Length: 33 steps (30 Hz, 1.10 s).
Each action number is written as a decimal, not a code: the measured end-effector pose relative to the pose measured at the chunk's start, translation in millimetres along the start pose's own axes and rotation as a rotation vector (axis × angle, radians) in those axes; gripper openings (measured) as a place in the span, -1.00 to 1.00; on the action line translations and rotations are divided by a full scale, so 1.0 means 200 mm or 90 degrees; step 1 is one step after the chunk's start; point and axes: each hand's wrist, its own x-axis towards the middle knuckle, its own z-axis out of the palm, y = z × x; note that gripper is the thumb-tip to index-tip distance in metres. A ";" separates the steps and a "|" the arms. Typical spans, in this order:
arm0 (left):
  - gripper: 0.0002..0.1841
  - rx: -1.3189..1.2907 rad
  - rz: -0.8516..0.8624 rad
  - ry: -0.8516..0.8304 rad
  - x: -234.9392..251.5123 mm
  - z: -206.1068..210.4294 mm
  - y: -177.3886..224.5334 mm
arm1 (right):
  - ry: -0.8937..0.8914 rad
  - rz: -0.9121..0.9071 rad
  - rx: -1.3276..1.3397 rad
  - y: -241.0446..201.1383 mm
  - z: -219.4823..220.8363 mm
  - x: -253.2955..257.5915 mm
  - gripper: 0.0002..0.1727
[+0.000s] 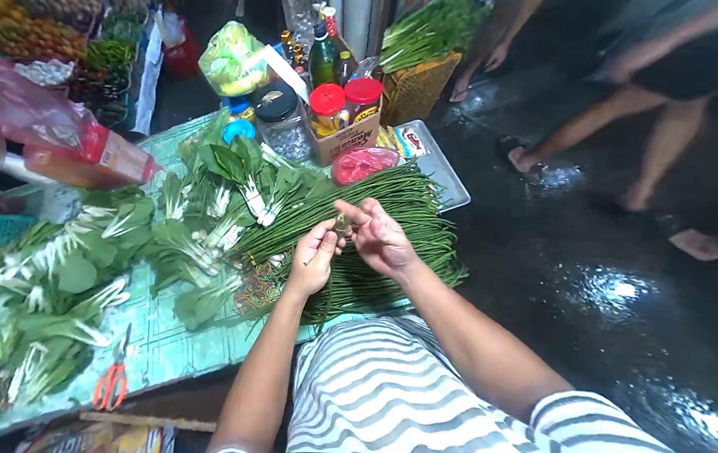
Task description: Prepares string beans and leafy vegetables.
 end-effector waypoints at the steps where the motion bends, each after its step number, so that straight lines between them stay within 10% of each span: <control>1: -0.68 0.094 0.012 -0.023 0.01 -0.01 0.02 | -0.040 -0.024 -0.130 -0.06 0.02 0.04 -0.61; 3: -0.73 0.229 0.024 -0.057 0.01 -0.03 0.07 | -0.119 -0.109 -0.450 -0.17 0.08 0.09 -0.46; 6: -0.69 0.144 -0.065 -0.019 0.01 -0.03 0.09 | -0.193 -0.186 -0.716 -0.23 0.12 0.06 -0.77; 12: -0.73 -0.399 -0.132 -0.005 -0.02 0.01 0.03 | -0.036 0.026 0.113 0.03 -0.01 -0.08 -0.84; 16: -0.73 -0.126 -0.014 0.009 -0.02 0.01 0.01 | 0.031 0.048 0.096 0.02 0.06 -0.04 -0.65; 23: -0.74 0.405 0.050 -0.002 -0.02 -0.02 0.10 | 0.012 -0.044 -0.455 -0.17 0.11 0.06 -0.34; 33: -0.73 0.263 0.081 0.047 0.02 0.04 0.09 | 0.051 -0.055 -0.503 -0.20 0.12 0.03 -0.72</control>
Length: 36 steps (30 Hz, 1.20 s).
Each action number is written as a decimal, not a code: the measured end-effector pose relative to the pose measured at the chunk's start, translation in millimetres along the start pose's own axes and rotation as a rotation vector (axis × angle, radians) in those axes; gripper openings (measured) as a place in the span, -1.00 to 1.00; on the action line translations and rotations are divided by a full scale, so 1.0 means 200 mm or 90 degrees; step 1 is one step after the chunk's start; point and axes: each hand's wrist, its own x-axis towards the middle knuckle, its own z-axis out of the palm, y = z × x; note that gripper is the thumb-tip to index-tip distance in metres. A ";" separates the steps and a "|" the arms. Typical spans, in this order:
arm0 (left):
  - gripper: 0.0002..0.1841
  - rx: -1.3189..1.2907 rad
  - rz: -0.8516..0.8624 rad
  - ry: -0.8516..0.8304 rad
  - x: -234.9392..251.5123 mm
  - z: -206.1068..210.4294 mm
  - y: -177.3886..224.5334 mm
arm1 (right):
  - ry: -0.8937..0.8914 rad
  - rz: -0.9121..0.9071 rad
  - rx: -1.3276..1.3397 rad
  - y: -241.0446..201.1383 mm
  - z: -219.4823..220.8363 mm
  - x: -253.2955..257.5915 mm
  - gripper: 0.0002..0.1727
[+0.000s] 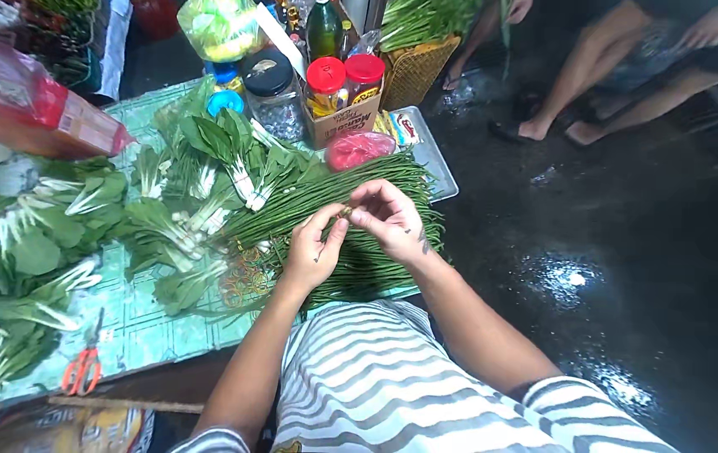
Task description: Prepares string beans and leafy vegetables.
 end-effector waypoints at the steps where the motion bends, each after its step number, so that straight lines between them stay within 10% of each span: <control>1: -0.75 0.007 -0.008 0.011 0.00 0.00 0.00 | -0.002 0.009 0.010 -0.02 0.00 0.00 -0.75; 16: -0.69 -0.178 -0.068 -0.059 -0.06 -0.01 -0.06 | 0.074 0.133 0.210 0.07 0.10 -0.08 -0.14; 30: -0.69 -0.336 -0.113 -0.099 -0.06 0.02 0.00 | 0.078 0.024 0.232 -0.04 0.07 -0.04 -0.14; 36: -0.66 -0.343 -0.119 -0.085 -0.07 0.00 0.02 | 0.020 0.028 0.291 -0.06 0.11 -0.02 -0.46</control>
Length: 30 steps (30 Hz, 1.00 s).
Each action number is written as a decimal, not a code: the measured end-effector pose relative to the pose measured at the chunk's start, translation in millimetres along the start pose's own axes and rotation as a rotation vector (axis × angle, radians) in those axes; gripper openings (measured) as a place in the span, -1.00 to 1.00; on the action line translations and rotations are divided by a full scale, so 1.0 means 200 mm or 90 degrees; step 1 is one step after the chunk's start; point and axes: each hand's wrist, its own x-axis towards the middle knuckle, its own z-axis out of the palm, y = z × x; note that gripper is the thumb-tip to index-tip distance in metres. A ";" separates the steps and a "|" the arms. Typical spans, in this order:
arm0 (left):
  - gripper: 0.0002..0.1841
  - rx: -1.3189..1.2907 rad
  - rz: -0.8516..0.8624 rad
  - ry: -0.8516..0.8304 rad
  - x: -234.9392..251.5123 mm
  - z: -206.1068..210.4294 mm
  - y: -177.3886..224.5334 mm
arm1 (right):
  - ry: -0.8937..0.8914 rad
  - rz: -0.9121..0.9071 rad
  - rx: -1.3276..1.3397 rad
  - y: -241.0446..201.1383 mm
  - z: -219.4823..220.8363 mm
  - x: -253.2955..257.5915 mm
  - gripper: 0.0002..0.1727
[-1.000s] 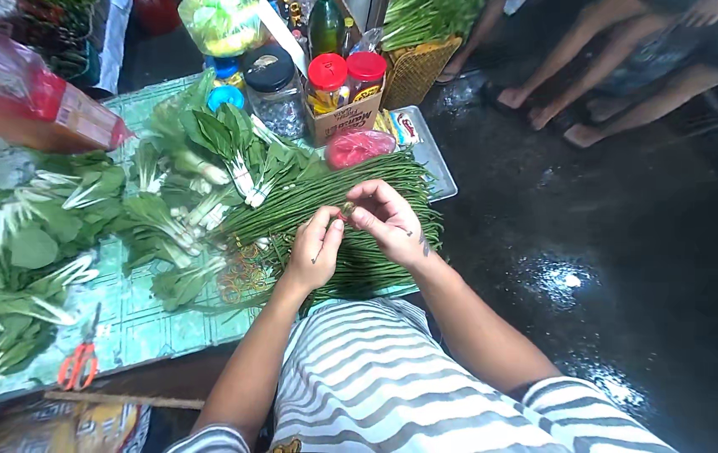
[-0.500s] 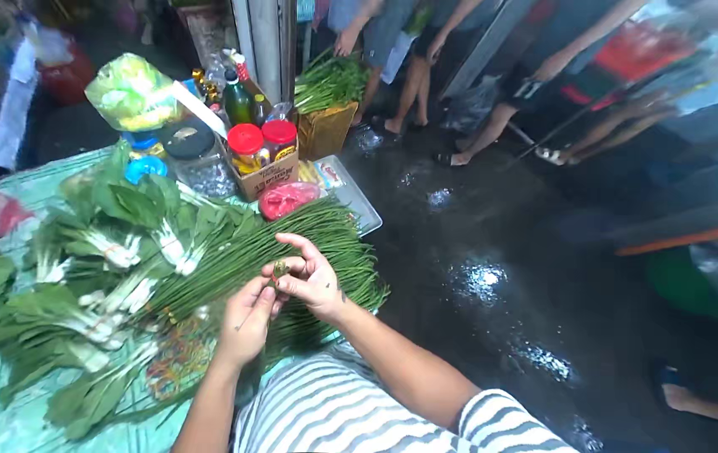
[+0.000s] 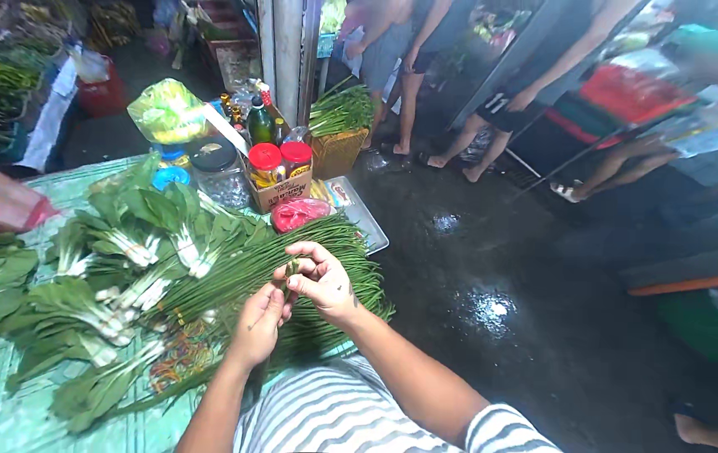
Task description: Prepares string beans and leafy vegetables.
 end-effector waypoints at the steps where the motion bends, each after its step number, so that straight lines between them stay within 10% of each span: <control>1: -0.67 -0.017 -0.003 0.005 0.00 0.01 0.01 | 0.004 0.000 -0.008 0.01 0.02 -0.01 -0.47; 11: -0.69 -0.085 -0.065 -0.016 -0.02 0.00 0.08 | -0.044 0.022 -0.051 0.00 -0.02 -0.02 -0.39; 17: -0.60 -0.050 0.111 0.029 0.00 0.00 0.32 | -0.252 0.080 -0.098 0.13 0.07 -0.06 0.14; 23: -0.65 -0.202 0.366 0.131 0.00 -0.29 0.90 | -0.398 0.138 -0.274 0.35 0.11 -0.06 -0.77; 30: -0.32 -0.191 0.515 0.334 -0.27 -0.67 1.15 | -0.386 0.152 -0.448 0.08 -0.15 0.14 -0.84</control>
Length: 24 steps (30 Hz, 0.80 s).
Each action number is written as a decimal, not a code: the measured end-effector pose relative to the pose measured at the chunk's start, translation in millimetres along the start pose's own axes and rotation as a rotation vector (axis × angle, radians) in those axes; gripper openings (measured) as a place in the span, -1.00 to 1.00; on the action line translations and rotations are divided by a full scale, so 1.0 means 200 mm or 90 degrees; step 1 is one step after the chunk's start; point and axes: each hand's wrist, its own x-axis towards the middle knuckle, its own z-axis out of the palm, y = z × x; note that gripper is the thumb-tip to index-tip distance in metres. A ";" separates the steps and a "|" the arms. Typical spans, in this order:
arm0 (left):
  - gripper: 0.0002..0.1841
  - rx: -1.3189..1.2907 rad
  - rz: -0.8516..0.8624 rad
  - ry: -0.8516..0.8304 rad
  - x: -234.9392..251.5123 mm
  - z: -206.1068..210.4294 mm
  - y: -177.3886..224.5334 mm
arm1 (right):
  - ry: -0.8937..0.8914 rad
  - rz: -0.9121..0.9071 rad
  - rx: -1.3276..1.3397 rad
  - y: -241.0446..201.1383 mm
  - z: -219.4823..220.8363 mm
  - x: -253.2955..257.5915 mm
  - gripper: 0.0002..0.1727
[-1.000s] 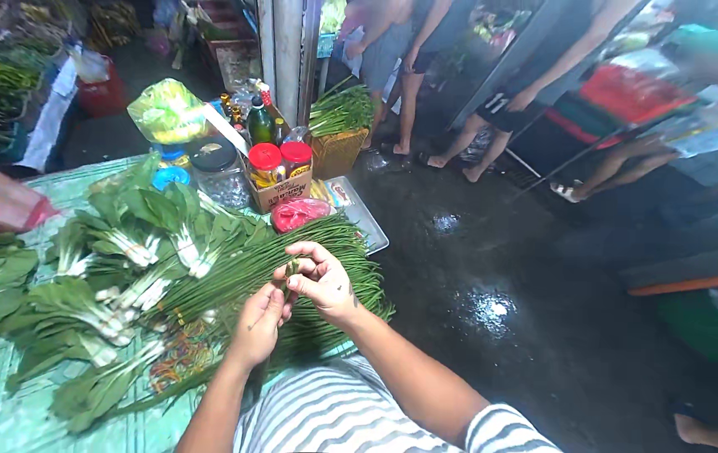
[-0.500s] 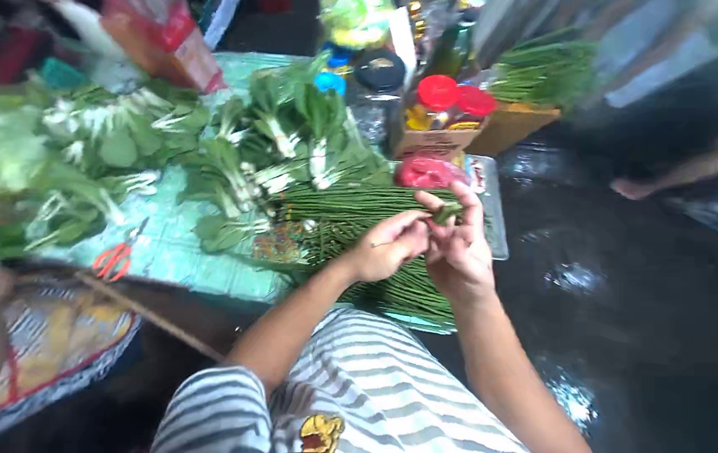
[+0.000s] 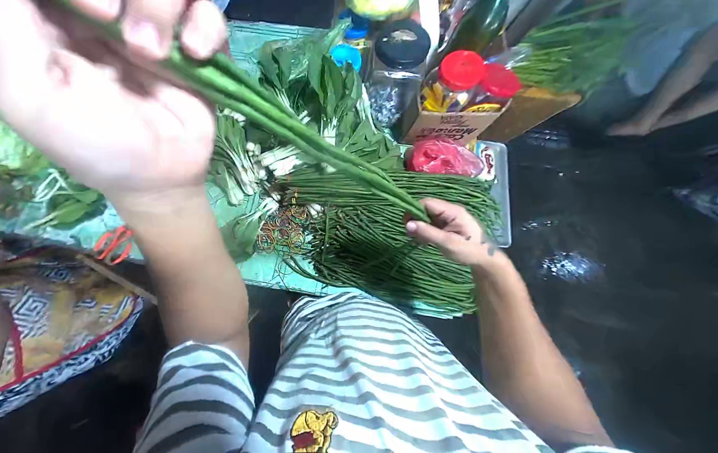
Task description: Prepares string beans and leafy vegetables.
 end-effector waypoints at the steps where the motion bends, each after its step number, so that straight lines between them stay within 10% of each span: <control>1: -0.33 0.001 0.013 0.024 -0.01 -0.05 -0.02 | 0.011 0.000 -0.036 -0.01 -0.07 -0.01 -0.84; 9: -0.66 0.170 -0.330 0.300 -0.57 -0.68 -0.66 | 0.210 0.079 -0.396 -0.11 -0.52 0.01 -0.74; 14: -0.66 0.366 -0.459 0.566 -0.72 -0.78 -1.06 | 0.114 0.211 -0.543 0.23 -0.60 0.19 -0.75; 18: -0.58 0.476 -0.461 0.581 -0.74 -0.71 -1.13 | 0.094 0.384 -0.561 0.66 -0.52 0.19 -0.63; 24: -0.56 0.426 -0.504 0.611 -0.83 -0.72 -1.10 | 0.164 0.291 -0.553 0.56 -0.32 0.31 -0.29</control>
